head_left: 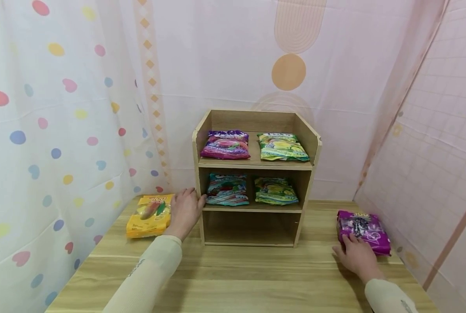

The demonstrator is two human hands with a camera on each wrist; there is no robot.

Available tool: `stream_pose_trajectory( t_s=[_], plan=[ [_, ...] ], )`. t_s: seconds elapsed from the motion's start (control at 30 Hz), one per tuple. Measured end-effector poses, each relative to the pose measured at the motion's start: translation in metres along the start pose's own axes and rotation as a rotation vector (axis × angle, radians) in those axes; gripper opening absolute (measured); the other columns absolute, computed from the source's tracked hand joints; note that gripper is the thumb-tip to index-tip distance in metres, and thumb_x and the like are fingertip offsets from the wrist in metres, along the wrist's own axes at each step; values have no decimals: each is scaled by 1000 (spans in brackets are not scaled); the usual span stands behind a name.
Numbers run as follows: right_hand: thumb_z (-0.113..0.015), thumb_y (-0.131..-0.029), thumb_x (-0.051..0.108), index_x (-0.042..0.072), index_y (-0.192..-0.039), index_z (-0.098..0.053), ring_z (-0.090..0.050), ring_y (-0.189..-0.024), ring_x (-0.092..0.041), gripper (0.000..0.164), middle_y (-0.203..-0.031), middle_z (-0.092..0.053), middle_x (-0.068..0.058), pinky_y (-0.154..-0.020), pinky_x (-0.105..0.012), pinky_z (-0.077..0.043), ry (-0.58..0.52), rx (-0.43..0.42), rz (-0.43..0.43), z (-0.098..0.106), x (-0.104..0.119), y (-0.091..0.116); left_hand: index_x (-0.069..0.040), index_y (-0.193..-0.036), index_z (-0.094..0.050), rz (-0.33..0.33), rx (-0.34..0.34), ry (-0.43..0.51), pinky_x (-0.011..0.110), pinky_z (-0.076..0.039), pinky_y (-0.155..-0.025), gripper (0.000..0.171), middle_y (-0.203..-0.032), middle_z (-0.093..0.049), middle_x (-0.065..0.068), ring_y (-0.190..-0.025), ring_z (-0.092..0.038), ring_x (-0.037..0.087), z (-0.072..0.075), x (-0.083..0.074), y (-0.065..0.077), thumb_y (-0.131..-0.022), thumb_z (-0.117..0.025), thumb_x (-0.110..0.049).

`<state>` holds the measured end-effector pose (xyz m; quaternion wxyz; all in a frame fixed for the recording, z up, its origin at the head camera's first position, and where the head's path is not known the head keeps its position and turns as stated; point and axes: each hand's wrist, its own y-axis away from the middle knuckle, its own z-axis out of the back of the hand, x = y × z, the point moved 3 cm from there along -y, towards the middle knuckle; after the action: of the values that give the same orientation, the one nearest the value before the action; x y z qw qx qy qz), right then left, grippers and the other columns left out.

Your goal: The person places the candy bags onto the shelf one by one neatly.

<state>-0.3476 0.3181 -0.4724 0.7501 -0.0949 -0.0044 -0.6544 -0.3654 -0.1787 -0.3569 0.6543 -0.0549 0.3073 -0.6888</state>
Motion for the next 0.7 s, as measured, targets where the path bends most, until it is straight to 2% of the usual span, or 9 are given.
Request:
stream_pose_trajectory(
  t_s=[0.13, 0.23, 0.37, 0.47, 0.5, 0.57, 0.63, 0.7],
  plan=[
    [-55, -99, 36, -12, -128, -58, -48, -119, -57, 55, -131, -52, -37, -101, -61, -37, 12, -47, 49, -6, 18, 4, 7, -107, -69, -5, -5, -8, 61, -33, -104, 41, -127, -62, 23, -118, -54, 44, 0, 0, 0, -100, -57, -32],
    [-60, -97, 31, -6, -118, -67, -57, -111, -52, 43, -124, -61, -31, -93, -60, -45, -2, -111, 83, -10, 30, 8, 7, -108, -69, -11, -7, -13, 61, -34, -103, 41, -126, -62, 23, -117, -55, 43, -1, -1, 0, -100, -58, -32],
    [-67, -93, 25, 3, -102, -74, -68, -79, -39, 25, -91, -72, -21, -68, -53, -54, -20, -242, 152, -11, 42, 12, 8, -110, -69, -14, -13, -13, 61, -34, -103, 42, -126, -62, 23, -117, -55, 43, -1, -2, 0, -100, -58, -31],
    [-69, -92, 21, 7, -96, -75, -64, -59, -30, 16, -71, -69, -11, -52, -47, -52, -43, -326, 189, -3, 47, 10, 8, -109, -69, -15, -20, -13, 61, -34, -103, 42, -124, -63, 23, -116, -55, 43, 0, -1, 0, -100, -58, -31],
    [-68, -92, 20, 7, -95, -75, -64, -57, -29, 15, -71, -69, -11, -51, -46, -51, -55, -350, 185, 1, 48, 9, 8, -108, -69, -16, -23, -13, 61, -34, -103, 42, -123, -63, 23, -115, -56, 44, 0, -1, 0, -100, -58, -32],
    [-65, -93, 17, 3, -97, -74, -66, -63, -36, 17, -78, -70, -17, -52, -50, -52, -91, -391, 148, 13, 45, 6, 8, -106, -69, -16, -28, -11, 60, -35, -102, 41, -122, -64, 23, -114, -56, 43, 1, -1, 0, -100, -58, -32],
    [-61, -95, 15, -3, -104, -71, -66, -75, -45, 23, -92, -68, -26, -58, -56, -52, -127, -415, 62, 24, 36, 4, 8, -106, -69, -17, -32, -11, 61, -35, -102, 41, -121, -64, 22, -113, -57, 43, 1, -1, -1, -100, -58, -31],
    [-55, -97, 18, -11, -116, -63, -62, -91, -54, 35, -108, -62, -36, -69, -62, -51, -160, -386, -60, 31, 23, 1, 8, -107, -69, -14, -28, -10, 60, -35, -102, 41, -122, -64, 23, -113, -56, 43, 1, -1, 0, -100, -58, -31]
  ],
)
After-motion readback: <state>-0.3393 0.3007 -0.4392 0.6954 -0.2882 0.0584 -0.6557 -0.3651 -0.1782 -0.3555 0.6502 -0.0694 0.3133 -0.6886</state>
